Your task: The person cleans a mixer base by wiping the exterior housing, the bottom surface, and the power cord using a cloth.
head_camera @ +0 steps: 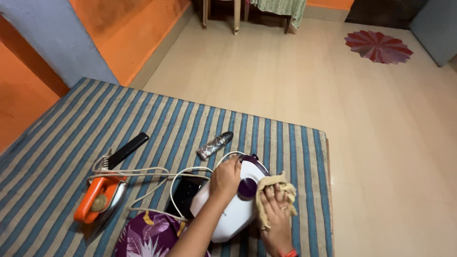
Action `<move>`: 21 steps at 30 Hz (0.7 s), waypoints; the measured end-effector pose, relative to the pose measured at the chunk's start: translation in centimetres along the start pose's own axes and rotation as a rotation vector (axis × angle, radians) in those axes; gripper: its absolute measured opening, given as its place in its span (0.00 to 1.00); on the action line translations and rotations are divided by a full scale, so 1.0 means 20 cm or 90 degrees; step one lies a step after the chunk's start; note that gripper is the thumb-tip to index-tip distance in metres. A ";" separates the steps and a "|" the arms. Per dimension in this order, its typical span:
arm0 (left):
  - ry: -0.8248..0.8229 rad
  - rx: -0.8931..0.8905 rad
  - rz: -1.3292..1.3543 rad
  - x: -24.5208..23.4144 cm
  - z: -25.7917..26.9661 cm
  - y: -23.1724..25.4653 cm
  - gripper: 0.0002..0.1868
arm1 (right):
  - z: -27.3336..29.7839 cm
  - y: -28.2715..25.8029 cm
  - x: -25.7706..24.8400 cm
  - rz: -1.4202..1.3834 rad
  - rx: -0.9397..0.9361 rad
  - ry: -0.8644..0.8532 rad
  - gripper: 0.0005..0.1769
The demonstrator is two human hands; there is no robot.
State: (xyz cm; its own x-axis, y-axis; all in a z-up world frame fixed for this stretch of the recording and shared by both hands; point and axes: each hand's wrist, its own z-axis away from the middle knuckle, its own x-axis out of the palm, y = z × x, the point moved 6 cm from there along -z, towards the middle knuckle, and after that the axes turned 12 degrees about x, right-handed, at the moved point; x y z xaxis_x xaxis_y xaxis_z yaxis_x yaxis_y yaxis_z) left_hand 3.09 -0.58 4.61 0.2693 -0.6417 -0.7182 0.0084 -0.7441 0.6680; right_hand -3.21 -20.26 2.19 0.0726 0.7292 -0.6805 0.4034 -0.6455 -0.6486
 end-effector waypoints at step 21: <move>0.068 0.187 -0.011 -0.02 0.01 0.00 0.17 | -0.67 -0.28 -0.08 0.227 -0.136 -0.522 0.31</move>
State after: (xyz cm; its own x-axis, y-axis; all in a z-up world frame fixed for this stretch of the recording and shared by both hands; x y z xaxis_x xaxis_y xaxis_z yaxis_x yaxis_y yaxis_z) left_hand 2.84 -0.47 4.87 0.3712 -0.6172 -0.6937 -0.2601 -0.7863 0.5604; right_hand 6.58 -14.76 11.46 -0.4111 0.0527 -0.9101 0.6477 -0.6856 -0.3323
